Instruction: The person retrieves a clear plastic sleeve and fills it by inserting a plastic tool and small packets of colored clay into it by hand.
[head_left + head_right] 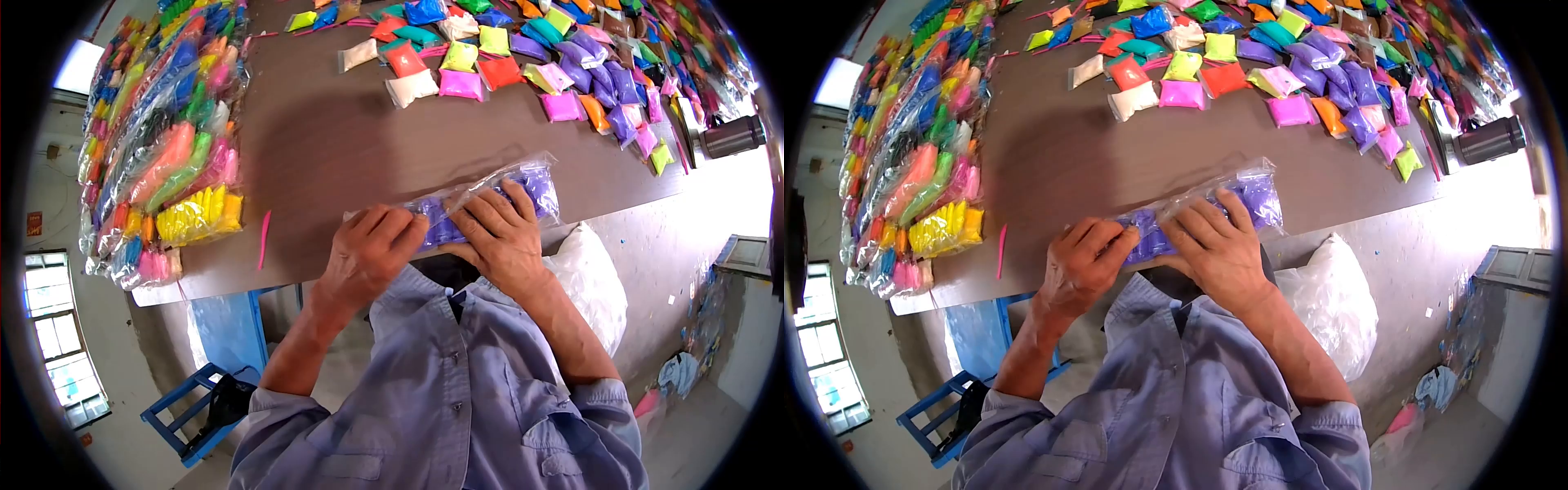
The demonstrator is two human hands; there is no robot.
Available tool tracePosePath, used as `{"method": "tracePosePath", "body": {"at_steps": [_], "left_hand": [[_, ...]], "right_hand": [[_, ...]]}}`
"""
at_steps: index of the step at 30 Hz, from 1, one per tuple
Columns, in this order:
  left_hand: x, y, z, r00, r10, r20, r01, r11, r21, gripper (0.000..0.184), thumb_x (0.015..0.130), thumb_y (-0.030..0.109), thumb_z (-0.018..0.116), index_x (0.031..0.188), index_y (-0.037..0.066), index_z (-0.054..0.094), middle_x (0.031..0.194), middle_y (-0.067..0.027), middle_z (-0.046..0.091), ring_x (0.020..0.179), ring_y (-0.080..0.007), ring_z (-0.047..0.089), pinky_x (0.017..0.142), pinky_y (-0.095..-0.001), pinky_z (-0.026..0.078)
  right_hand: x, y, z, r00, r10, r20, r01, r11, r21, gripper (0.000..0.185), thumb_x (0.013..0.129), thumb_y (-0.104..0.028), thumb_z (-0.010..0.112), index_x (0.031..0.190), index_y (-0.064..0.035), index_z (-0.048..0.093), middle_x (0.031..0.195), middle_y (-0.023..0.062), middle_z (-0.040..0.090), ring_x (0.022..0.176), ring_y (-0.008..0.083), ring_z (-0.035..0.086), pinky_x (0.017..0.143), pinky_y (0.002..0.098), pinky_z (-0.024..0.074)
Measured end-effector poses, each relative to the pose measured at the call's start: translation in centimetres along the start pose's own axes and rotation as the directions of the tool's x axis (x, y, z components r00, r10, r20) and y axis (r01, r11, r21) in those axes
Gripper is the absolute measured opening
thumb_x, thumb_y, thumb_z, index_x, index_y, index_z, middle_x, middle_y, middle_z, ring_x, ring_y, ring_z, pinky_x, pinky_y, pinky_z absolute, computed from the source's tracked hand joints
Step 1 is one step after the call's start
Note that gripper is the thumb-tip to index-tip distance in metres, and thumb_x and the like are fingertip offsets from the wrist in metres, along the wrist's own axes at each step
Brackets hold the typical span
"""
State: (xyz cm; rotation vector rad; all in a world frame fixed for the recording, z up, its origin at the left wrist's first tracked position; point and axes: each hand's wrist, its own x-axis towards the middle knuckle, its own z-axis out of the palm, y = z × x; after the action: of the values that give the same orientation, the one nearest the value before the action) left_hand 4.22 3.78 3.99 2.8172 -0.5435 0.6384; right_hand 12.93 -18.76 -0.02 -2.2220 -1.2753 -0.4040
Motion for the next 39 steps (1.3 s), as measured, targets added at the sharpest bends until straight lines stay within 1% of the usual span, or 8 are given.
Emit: {"method": "tracePosePath", "body": {"at_steps": [5,13,15,18,25,29,34,39], "left_hand": [[-0.9,0.6,-0.8,0.996,-0.04,0.076,0.04,0.999,-0.006,0.033,0.078,0.011,0.076,0.11,0.008,0.076,0.097,-0.0017,0.064,0.089,-0.0204,0.066,0.072,-0.0352,0.056],[-1.9,0.8,-0.1,1.0,-0.013,0.026,0.014,0.999,-0.036,0.032,0.083,0.017,0.07,0.114,0.01,0.073,0.099,-0.0012,0.062,0.096,-0.0196,0.066,0.08,-0.0346,0.056],[-1.7,1.1,-0.5,0.994,-0.046,0.096,0.05,0.998,-0.041,0.031,0.083,0.017,0.07,0.113,0.01,0.073,0.098,-0.001,0.062,0.095,-0.0192,0.065,0.081,-0.0338,0.056],[-1.3,1.3,-1.0,0.993,-0.039,0.109,0.045,0.997,-0.058,0.033,0.084,0.016,0.07,0.115,0.009,0.076,0.098,-0.0011,0.063,0.095,-0.0194,0.065,0.08,-0.034,0.055],[-1.1,1.3,-0.1,0.996,-0.073,0.042,0.076,0.995,-0.066,0.03,0.079,0.004,0.076,0.109,0.007,0.08,0.096,-0.0029,0.065,0.089,-0.0229,0.066,0.079,-0.0362,0.055],[-0.9,1.3,-0.2,0.995,-0.085,0.062,0.088,0.994,-0.059,0.03,0.08,0.004,0.081,0.11,0.007,0.08,0.098,-0.003,0.066,0.089,-0.0237,0.067,0.079,-0.0375,0.055],[-1.0,1.3,0.0,0.993,-0.093,0.07,0.098,0.993,-0.07,0.032,0.08,0.004,0.082,0.112,0.007,0.079,0.099,-0.0033,0.068,0.088,-0.0246,0.067,0.08,-0.0391,0.056],[-1.0,1.4,-0.2,0.99,-0.107,0.09,0.112,0.992,-0.051,0.035,0.08,0.004,0.083,0.115,0.007,0.079,0.101,-0.0044,0.068,0.089,-0.026,0.067,0.081,-0.0399,0.056]], "right_hand": [[0.0,-1.8,-0.7,0.992,0.117,0.05,-0.112,0.99,-0.087,0.051,0.082,-0.031,0.084,0.127,-0.01,0.076,0.128,0.0051,0.072,0.134,0.0276,0.06,0.122,0.0536,0.0348],[0.1,-0.8,-1.4,0.995,0.096,-0.037,-0.09,0.986,0.142,0.047,0.073,-0.014,0.089,0.116,-0.0013,0.073,0.13,0.0169,0.069,0.129,0.0404,0.063,0.117,0.0564,0.0407],[0.1,-0.6,-2.3,0.987,0.099,-0.126,-0.071,0.975,0.209,0.04,0.074,-0.004,0.088,0.111,0.0013,0.074,0.127,0.0198,0.068,0.118,0.04,0.067,0.099,0.0491,0.0556],[1.0,0.8,-4.3,0.966,0.15,-0.209,-0.113,0.977,0.182,0.032,0.079,0.003,0.085,0.11,-0.0006,0.077,0.125,0.0177,0.067,0.103,0.0325,0.072,0.078,0.0367,0.0599],[5.4,6.6,-8.0,0.964,0.26,-0.052,-0.263,0.963,-0.054,0.054,0.083,-0.008,0.079,0.136,-0.0073,0.069,0.144,0.0134,0.065,0.129,0.0401,0.063,0.108,0.0474,0.0518],[5.6,8.8,-7.3,0.921,0.339,0.19,-0.382,0.879,0.284,0.039,0.09,-0.007,0.074,0.129,-0.0036,0.072,0.129,0.0162,0.074,0.122,0.0369,0.069,0.104,0.0419,0.0541],[2.8,9.0,-4.8,0.876,0.48,0.042,-0.442,0.767,0.465,0.017,0.098,0.002,0.066,0.112,0.0007,0.076,0.122,0.0174,0.075,0.108,0.0279,0.075,0.092,0.0335,0.0578],[0.4,9.8,-3.5,0.898,0.434,-0.07,-0.324,0.761,0.562,0.018,0.092,0.009,0.068,0.108,0.002,0.074,0.116,0.0178,0.075,0.113,0.0311,0.075,0.094,0.0364,0.0579]]}}
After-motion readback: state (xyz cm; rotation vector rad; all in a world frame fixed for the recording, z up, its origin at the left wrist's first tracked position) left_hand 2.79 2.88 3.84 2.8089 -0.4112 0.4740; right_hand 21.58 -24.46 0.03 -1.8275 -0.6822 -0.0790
